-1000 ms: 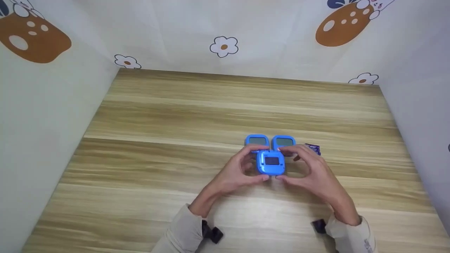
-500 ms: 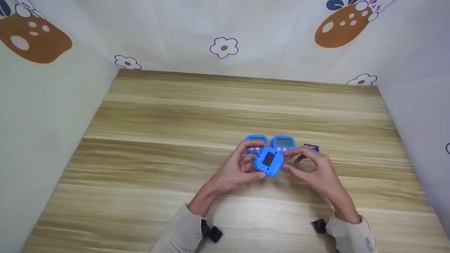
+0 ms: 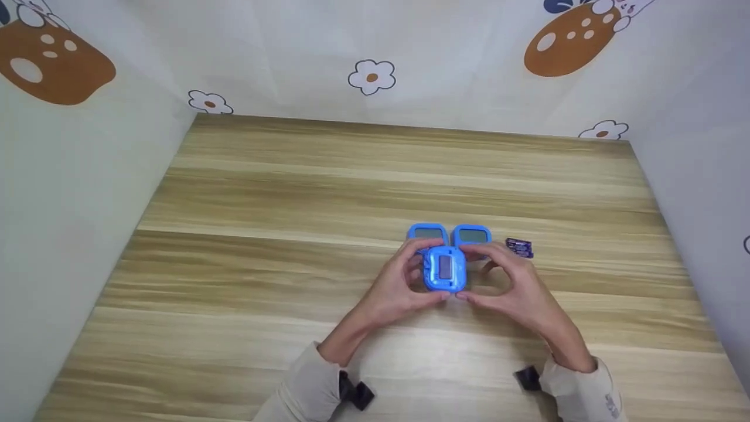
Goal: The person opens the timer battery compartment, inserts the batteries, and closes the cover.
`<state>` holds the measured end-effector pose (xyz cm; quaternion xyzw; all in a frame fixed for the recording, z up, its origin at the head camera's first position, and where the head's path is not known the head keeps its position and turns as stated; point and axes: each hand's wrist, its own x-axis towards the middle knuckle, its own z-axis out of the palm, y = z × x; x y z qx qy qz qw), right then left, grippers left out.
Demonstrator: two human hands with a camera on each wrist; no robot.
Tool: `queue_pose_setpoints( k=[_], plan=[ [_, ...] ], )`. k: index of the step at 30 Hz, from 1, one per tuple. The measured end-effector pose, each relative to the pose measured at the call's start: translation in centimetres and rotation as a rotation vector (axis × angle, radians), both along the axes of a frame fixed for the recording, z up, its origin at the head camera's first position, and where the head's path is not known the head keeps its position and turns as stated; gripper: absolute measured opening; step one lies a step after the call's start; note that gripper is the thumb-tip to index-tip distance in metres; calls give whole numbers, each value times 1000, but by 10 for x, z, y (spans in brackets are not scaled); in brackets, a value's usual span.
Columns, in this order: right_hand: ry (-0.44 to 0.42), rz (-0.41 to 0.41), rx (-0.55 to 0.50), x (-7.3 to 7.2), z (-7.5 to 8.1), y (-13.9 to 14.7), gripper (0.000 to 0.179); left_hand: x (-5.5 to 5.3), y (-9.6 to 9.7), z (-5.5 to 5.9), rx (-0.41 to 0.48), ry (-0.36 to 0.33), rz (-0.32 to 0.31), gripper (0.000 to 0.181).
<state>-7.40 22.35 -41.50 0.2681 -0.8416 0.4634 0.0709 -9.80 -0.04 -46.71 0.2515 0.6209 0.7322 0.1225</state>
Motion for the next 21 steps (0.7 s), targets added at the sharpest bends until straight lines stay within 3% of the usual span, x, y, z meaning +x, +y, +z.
queue_pose_setpoints(
  k=[13, 17, 21],
  plan=[
    [-37, -3, 50, 1, 2, 1, 68, -1, 0, -1, -19, 17, -4, 74],
    [-27, 8, 49, 0, -2, 2, 72, 0, -1, -1, 13, -9, -40, 74],
    [-8, 16, 75, -3, -15, 5, 72, 1, -1, -1, 69, -73, -115, 73]
  ],
)
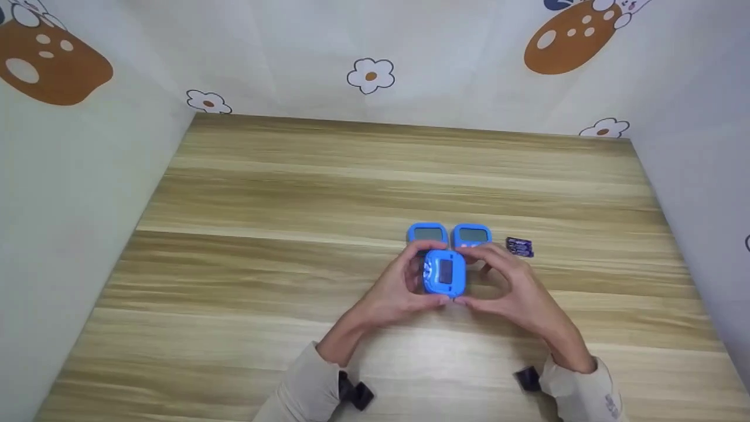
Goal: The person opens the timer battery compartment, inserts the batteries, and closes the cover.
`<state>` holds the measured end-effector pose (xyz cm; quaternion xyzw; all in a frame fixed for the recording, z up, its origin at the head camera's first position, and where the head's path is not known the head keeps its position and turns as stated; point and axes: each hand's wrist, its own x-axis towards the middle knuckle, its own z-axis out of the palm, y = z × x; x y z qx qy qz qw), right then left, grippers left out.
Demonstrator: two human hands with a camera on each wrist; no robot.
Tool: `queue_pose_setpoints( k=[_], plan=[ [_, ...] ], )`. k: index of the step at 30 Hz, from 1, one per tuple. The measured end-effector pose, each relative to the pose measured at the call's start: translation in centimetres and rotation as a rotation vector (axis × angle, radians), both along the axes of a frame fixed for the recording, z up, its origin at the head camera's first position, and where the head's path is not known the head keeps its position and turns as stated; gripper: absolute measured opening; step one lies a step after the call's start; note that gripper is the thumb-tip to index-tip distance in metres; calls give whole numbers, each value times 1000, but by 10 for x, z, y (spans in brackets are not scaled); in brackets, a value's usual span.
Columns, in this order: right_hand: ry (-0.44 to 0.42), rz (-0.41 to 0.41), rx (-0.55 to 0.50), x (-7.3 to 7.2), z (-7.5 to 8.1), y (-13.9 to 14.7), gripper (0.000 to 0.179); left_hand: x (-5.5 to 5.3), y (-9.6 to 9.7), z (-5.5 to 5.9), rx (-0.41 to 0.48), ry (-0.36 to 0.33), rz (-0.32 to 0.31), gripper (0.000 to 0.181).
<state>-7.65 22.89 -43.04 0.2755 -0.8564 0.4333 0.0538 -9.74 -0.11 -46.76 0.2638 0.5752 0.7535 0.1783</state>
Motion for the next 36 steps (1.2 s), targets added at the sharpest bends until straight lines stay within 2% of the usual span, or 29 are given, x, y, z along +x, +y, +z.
queue_pose_setpoints(
  k=[2, 5, 12, 19, 24, 29, 32, 36],
  plan=[
    [-5, 6, 17, -2, -7, 1, 71, 1, 0, 0, 16, -37, -30, 69],
    [-12, 11, 49, -3, -15, 1, 70, 4, 2, -1, 3, -85, -40, 60],
    [76, 39, 75, -2, -19, -6, 69, 9, 7, -3, 53, -245, -4, 45],
    [86, 43, 76, -2, -21, -6, 69, 14, 16, -2, 112, -369, 57, 47],
    [69, 43, 59, -2, -20, -6, 69, 14, 20, -2, 232, -440, 40, 49],
    [67, 47, 21, -2, -16, -7, 70, 15, 22, -5, 355, -455, -12, 52],
    [70, 51, -5, 1, -9, -11, 69, 16, 23, -6, 369, -440, -19, 53],
    [46, 43, -8, 5, 0, -15, 68, 16, 23, -5, 366, -435, 4, 55]
  ],
)
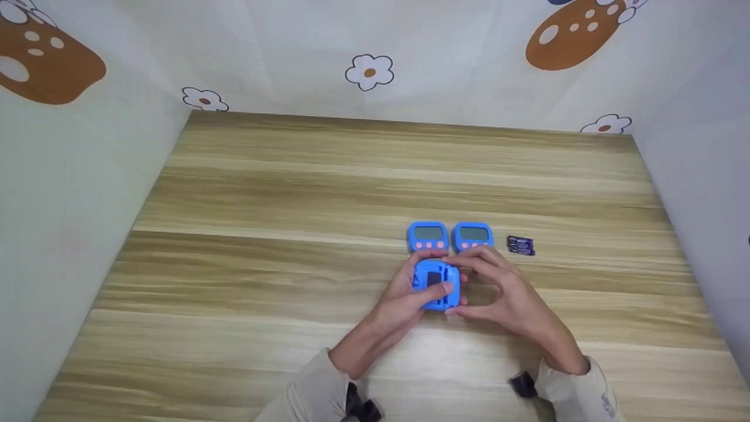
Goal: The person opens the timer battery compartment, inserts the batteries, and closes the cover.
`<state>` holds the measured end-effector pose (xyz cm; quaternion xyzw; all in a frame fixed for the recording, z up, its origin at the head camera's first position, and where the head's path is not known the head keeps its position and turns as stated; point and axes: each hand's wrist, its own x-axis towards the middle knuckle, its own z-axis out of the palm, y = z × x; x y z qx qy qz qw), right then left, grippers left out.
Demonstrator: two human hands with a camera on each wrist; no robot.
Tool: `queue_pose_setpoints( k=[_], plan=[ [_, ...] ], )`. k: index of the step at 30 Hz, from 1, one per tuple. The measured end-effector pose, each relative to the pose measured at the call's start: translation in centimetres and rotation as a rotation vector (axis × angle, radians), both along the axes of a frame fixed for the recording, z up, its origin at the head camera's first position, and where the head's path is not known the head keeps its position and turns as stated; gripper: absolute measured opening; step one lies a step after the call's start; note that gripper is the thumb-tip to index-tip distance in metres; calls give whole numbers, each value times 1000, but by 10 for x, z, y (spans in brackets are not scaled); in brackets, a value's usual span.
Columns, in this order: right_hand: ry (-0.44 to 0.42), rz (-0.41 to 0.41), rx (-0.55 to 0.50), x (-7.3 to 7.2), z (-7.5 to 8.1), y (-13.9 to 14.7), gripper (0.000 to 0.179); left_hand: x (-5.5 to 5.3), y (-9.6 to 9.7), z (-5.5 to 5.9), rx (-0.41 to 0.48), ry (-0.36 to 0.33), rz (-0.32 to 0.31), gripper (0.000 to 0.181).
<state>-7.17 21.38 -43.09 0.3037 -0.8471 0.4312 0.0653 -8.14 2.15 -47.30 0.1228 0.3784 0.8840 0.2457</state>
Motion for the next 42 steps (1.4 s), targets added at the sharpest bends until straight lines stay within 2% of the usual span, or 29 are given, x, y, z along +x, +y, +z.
queue_pose_setpoints(
  k=[3, 5, 6, 11, 13, 15, 18, 22, 27, 34, 37, 40, 42],
  plan=[
    [-42, -4, 22, -1, -3, 3, 70, 0, -1, 1, -27, -8, 17, 55],
    [-71, 10, 10, -4, -9, 8, 69, -1, -1, 1, -36, -13, 24, 55],
    [-78, 17, -2, -4, -7, 7, 68, -1, -2, 1, -40, -14, 29, 55],
    [-30, 34, -50, -1, 5, 3, 63, -2, -2, 0, -66, -18, 37, 54],
    [-11, 23, -39, -2, 2, 6, 63, -3, -3, 1, -101, -30, 54, 50],
    [-12, 0, -18, -7, -5, 15, 63, -4, -3, 2, -128, -44, 81, 47],
    [-47, -48, 22, -13, -13, 34, 62, -6, -4, 2, -117, -56, 100, 42],
    [-149, -107, 137, -18, -19, 56, 56, -8, -7, -1, -54, -45, 63, 44],
    [-227, -125, 308, -21, -25, 65, 52, -9, -10, -3, -43, -34, 47, 40],
    [-289, -151, 346, -22, -23, 68, 57, -9, -9, -1, -59, -68, 56, 40],
    [-215, -207, 322, -23, -21, 75, 46, -9, -9, -1, -64, -77, 60, 39],
    [-66, -316, 309, -25, -20, 84, 28, -9, -9, -1, -71, -80, 62, 39],
    [24, -384, 319, -26, -21, 90, 22, -9, -9, -2, -79, -79, 61, 40]
  ],
)
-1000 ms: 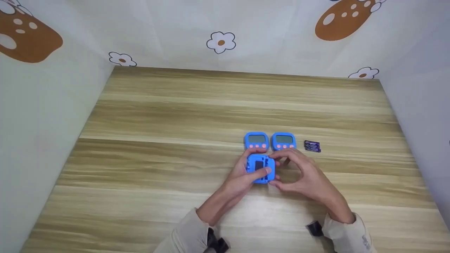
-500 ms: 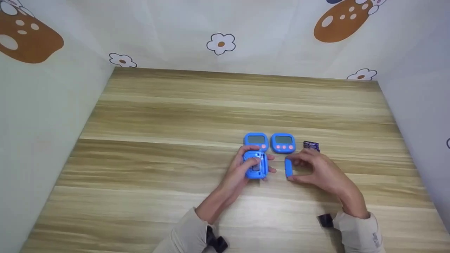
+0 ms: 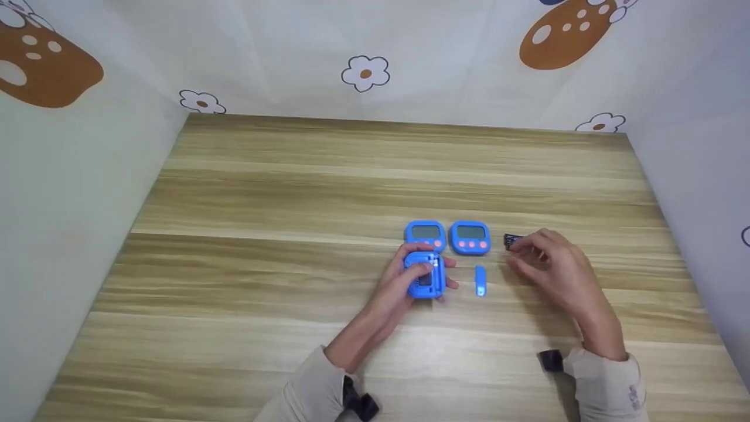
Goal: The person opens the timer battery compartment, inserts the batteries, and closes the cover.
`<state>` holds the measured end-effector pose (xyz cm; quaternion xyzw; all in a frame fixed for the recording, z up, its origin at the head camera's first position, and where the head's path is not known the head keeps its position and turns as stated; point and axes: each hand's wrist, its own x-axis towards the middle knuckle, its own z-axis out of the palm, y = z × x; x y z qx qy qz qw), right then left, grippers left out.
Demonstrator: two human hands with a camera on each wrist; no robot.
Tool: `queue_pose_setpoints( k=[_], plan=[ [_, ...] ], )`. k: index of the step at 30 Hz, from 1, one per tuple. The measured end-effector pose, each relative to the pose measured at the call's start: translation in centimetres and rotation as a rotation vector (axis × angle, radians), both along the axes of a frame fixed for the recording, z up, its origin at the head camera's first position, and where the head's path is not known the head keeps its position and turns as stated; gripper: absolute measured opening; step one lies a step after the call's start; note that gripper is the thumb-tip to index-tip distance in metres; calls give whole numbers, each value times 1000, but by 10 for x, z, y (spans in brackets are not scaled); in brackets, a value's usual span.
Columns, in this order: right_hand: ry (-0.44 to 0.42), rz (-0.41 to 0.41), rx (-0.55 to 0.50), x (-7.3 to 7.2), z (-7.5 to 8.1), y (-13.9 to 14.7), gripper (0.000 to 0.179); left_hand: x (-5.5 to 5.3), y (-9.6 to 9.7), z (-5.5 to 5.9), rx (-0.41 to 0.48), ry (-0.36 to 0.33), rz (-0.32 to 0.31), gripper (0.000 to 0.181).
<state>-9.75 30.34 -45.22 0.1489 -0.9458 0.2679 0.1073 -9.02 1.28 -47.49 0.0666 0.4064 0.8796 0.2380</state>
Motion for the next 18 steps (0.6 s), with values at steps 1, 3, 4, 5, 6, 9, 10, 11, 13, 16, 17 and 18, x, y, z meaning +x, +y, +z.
queue_pose_setpoints(
  k=[1, 3, 4, 5, 6, 9, 10, 11, 13, 16, 17, 18],
  plan=[
    [27, -23, 16, -1, -1, 2, 21, 0, 0, 0, -3, 1, 0, 40],
    [48, -52, 48, -3, -3, 6, 22, 0, 0, 0, -6, 2, 1, 40],
    [48, -60, 59, -3, -4, 7, 22, 0, -1, 0, -6, 2, 1, 40],
    [41, -66, 67, -4, -6, 8, 22, 0, -1, -1, -7, 3, 2, 40],
    [32, -72, 73, -4, -7, 9, 21, 0, -1, 0, -6, 3, 3, 40],
    [6, -83, 87, -4, -8, 10, 19, 1, -1, 0, -7, 11, 6, 41],
    [-1, -87, 91, -4, -9, 11, 18, 1, -1, 0, -8, 14, 5, 41],
    [-8, -90, 94, -3, -9, 11, 17, 1, -1, 0, -8, 16, 6, 41],
    [-14, -93, 104, -3, -9, 11, 15, 1, -1, 0, -9, 20, 7, 40],
    [-6, -89, 125, -2, -10, 10, 15, 1, -1, 0, -10, 12, 5, 39],
    [-2, -83, 129, -2, -10, 10, 15, 1, -1, 0, -11, 9, 3, 39],
    [4, -76, 128, -2, -10, 8, 16, 1, 0, 0, -13, 5, 1, 39]
  ],
)
